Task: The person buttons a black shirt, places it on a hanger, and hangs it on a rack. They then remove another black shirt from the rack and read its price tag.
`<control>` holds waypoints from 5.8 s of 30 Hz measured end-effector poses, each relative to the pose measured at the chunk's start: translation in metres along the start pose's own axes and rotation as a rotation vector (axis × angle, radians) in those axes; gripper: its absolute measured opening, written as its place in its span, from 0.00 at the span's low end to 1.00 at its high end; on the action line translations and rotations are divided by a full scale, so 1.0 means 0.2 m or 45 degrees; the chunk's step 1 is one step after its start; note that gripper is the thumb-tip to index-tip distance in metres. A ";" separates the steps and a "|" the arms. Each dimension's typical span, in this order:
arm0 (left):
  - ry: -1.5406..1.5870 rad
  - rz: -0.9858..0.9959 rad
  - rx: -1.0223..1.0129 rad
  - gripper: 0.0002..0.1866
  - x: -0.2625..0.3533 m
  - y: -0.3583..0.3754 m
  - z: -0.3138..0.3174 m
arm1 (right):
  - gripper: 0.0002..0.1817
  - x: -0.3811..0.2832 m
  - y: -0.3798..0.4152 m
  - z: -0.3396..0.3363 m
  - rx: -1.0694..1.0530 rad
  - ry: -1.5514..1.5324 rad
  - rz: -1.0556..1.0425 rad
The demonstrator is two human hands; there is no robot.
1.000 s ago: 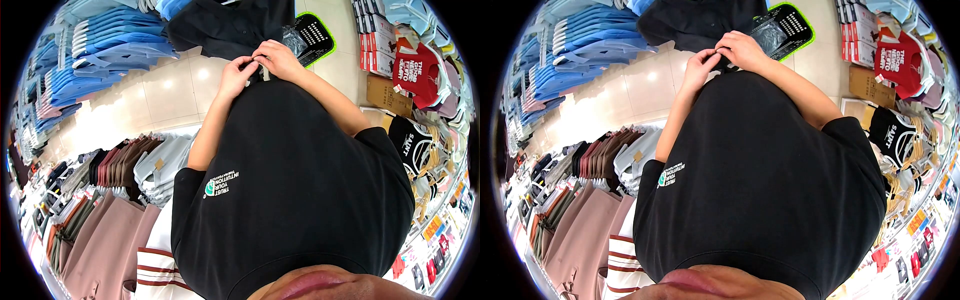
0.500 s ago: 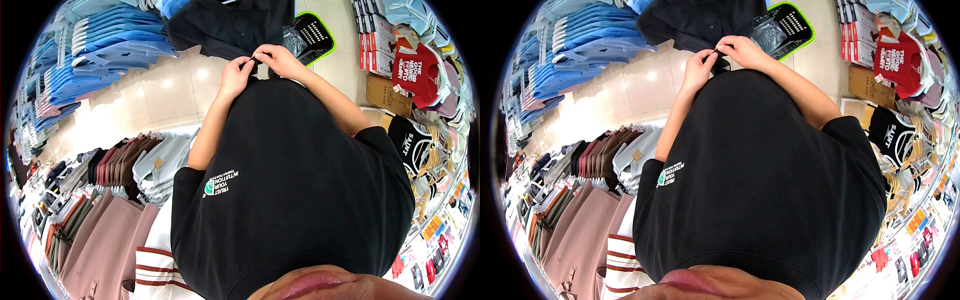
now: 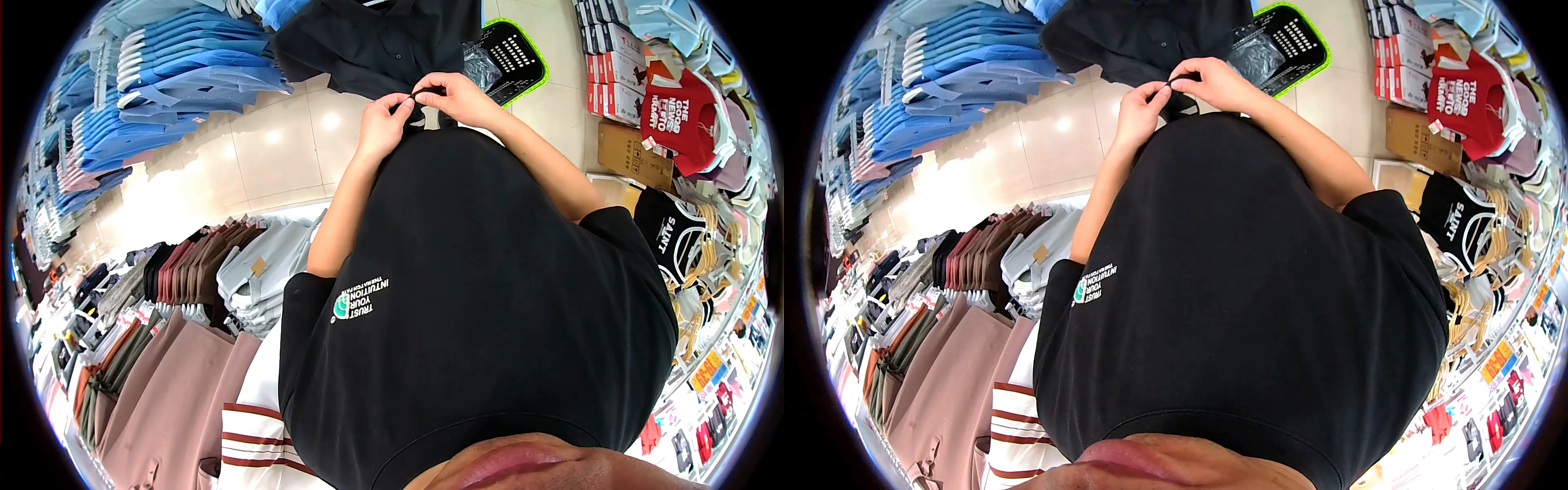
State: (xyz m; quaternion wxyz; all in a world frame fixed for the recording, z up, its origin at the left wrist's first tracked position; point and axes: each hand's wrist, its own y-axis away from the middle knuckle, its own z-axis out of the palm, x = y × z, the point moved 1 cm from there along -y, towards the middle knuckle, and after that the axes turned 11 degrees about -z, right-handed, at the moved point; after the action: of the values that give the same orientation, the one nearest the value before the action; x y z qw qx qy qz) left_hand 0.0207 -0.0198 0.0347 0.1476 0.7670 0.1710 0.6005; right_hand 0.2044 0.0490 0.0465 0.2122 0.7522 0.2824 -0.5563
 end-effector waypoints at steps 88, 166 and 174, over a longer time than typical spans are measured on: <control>0.699 -0.283 -0.243 0.06 -0.07 -0.05 0.02 | 0.12 0.10 -0.02 0.00 0.002 -0.528 0.109; 1.095 -0.484 -0.207 0.04 -0.02 -0.20 0.07 | 0.17 0.02 -0.08 0.04 0.201 0.353 -0.064; 1.052 -0.422 -0.138 0.03 0.01 -0.19 0.07 | 0.15 0.08 -0.07 0.05 0.348 0.044 0.043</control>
State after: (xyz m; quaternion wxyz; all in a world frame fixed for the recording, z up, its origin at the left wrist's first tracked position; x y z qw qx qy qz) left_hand 0.0314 0.0157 0.0171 0.2011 0.4161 0.3046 0.8328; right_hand 0.1919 0.0575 0.0276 0.1121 0.7882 0.1949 -0.5729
